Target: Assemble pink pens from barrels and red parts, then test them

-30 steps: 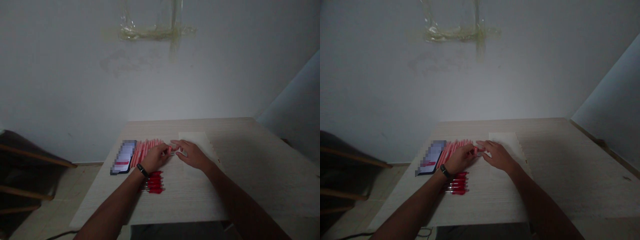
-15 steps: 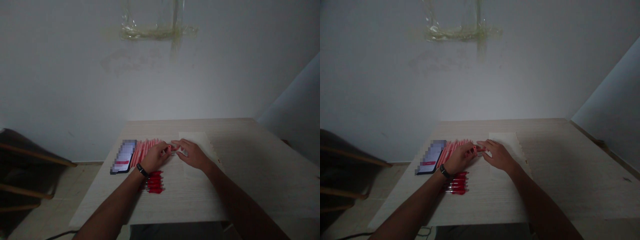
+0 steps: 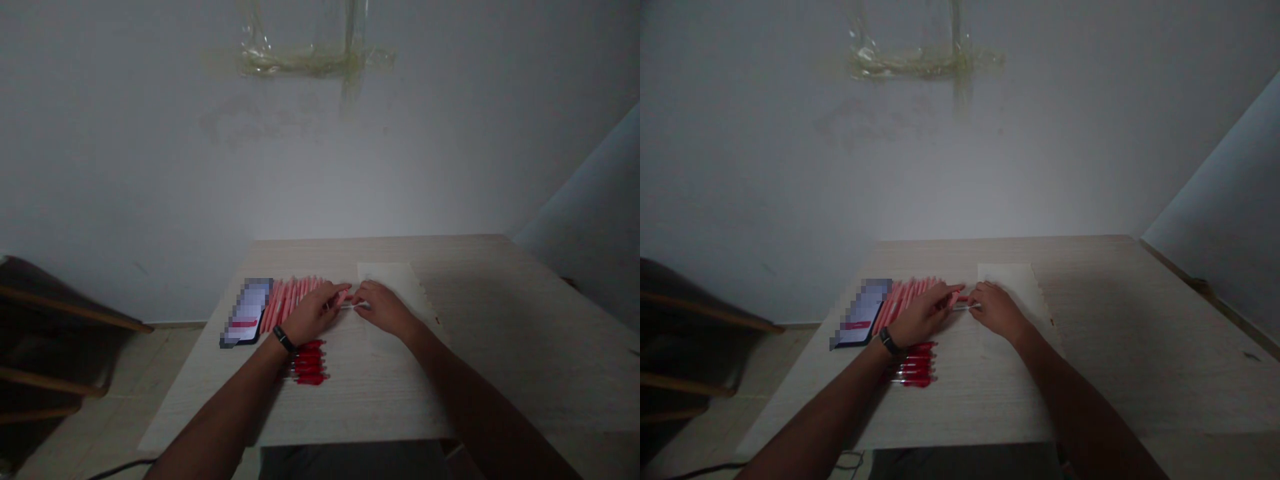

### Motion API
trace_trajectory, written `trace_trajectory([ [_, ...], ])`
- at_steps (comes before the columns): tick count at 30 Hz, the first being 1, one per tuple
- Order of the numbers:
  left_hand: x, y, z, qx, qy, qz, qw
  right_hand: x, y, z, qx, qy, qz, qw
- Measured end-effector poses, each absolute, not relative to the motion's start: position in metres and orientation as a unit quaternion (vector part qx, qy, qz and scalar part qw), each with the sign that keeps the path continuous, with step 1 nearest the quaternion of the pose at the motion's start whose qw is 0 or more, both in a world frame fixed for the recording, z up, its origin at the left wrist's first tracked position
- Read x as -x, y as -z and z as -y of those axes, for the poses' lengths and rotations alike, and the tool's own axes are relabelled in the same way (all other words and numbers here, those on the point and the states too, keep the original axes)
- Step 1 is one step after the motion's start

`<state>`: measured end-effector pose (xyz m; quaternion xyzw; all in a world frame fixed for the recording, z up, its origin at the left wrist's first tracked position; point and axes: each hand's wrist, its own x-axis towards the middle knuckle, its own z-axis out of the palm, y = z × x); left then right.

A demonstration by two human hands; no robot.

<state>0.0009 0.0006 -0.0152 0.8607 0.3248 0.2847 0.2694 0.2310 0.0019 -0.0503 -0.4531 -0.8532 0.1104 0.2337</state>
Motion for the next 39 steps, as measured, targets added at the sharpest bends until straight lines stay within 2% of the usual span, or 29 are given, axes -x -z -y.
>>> trace_trajectory([
  [6, -0.005, 0.018, 0.001, -0.868, -0.222, -0.336, 0.290, -0.228, 0.046, 0.000, 0.464, -0.099, 0.854, 0.213],
  [12, -0.009, 0.019, 0.002, -0.908, -0.178, -0.278, 0.259, -0.228, 0.047, -0.001, 0.465, -0.101, 0.850, 0.228],
  [16, -0.011, 0.020, 0.001, -0.922, -0.183, -0.230, 0.250, -0.228, 0.048, -0.002, 0.467, -0.102, 0.849, 0.224],
  [27, -0.010, 0.030, -0.002, -0.922, -0.193, -0.258, 0.215, -0.228, 0.044, 0.001, 0.464, -0.096, 0.855, 0.212],
  [33, -0.001, 0.020, -0.006, -0.885, -0.232, -0.360, 0.184, -0.229, 0.037, 0.001, 0.463, -0.083, 0.847, 0.247],
  [39, 0.003, 0.017, -0.009, -0.886, -0.234, -0.364, 0.164, -0.220, 0.035, 0.004, 0.440, -0.076, 0.847, 0.289],
])
